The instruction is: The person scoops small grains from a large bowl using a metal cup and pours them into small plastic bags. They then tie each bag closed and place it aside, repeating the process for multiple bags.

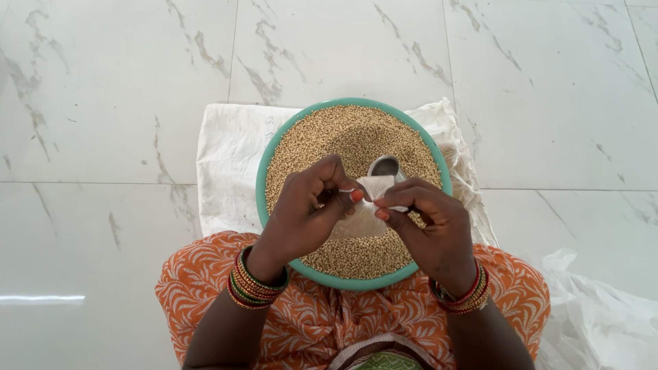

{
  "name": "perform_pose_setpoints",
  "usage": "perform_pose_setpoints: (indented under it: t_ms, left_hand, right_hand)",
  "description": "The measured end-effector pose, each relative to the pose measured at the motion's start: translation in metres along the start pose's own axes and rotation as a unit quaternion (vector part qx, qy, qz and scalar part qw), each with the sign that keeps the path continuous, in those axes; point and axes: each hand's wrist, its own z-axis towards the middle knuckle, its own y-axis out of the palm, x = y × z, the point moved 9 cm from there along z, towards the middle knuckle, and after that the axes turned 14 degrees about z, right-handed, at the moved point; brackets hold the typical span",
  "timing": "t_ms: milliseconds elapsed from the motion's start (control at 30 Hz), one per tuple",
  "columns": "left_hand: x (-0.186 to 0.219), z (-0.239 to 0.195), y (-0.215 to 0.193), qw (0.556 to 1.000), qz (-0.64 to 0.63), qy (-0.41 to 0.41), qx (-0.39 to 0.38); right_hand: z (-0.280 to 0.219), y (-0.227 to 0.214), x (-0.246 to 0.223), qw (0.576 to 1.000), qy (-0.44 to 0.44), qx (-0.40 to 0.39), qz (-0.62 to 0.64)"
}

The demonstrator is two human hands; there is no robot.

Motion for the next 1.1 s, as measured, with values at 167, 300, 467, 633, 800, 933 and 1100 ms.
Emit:
perform_pose_setpoints:
  t_ms: [167, 300, 467, 633, 800, 933, 1100]
  left_hand:
    - [0.010, 0.001, -0.003, 0.998, -0.014, 0.054, 0.003]
    - [0.000, 0.002, -0.002, 0.999, -0.036, 0.038, 0.007]
    - [0.006, 0.004, 0.006, 0.996, -0.006, 0.084, -0.037]
    - [0.021, 0.004, 0.018, 0.991, 0.020, 0.093, -0.092]
    - [0.017, 0.008, -0.008, 0.996, 0.023, 0.069, -0.049]
    - [-0.001, 0.007, -0.029, 0.999, 0.027, 0.027, -0.010]
    - [-0.029, 0.016, -0.041, 1.000, 0.004, -0.023, 0.013]
  right_hand:
    - [0.000, -0.010, -0.022, 0.989, -0.064, 0.053, -0.122]
    - [-0.002, -0.011, -0.033, 0.985, -0.089, 0.064, -0.130]
    - [0.003, -0.011, -0.035, 0.992, -0.086, -0.001, -0.098]
    - [-0.001, -0.053, -0.047, 0.985, -0.050, 0.029, -0.160]
    - [0.001, -0.126, -0.042, 0.962, 0.016, 0.065, -0.265]
    - [0.020, -0.193, 0.000, 0.960, 0.026, 0.086, -0.264]
    - [0.067, -0.255, 0.117, 0.968, -0.006, 0.121, -0.221]
